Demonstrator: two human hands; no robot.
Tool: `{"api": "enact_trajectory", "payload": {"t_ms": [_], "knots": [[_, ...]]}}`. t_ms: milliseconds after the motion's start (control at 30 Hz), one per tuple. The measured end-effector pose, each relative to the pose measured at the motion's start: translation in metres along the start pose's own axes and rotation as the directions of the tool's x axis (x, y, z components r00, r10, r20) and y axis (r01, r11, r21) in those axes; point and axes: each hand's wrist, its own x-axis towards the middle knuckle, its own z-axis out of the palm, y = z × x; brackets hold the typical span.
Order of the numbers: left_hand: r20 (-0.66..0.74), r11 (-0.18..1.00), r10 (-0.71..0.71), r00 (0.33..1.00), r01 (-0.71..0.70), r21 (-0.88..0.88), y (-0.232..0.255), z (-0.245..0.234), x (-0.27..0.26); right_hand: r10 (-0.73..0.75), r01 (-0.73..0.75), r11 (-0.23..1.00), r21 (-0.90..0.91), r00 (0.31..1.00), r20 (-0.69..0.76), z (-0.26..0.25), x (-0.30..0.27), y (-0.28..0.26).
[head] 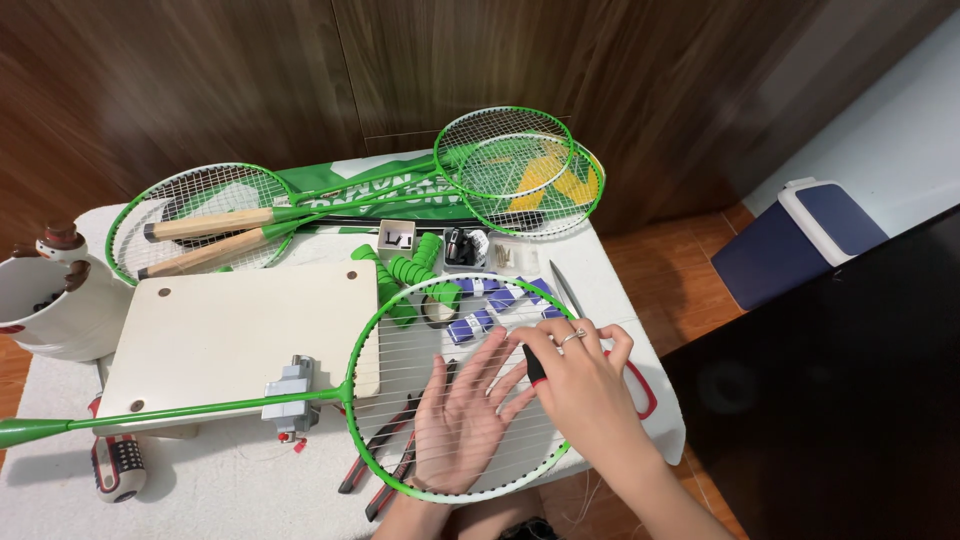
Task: Thread and tighten the strings onto a badminton racket frame using tools.
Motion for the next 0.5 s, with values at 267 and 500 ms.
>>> {"api": "enact_trajectory", "payload": {"t_ms": [267, 500], "knots": [[-0.118, 1.000, 0.015, 0.993, -0.015, -0.001, 0.000, 0.000, 0.000, 0.030, -0.035, 0.994, 0.100, 0.999, 0.043, -0.004, 0.005, 0.006], [-0.114, 0.997, 0.016, 0.993, -0.024, -0.070, -0.002, 0.001, -0.001, 0.052, -0.059, 0.991, 0.123, 0.997, 0.063, -0.007, 0.006, 0.006]]}}
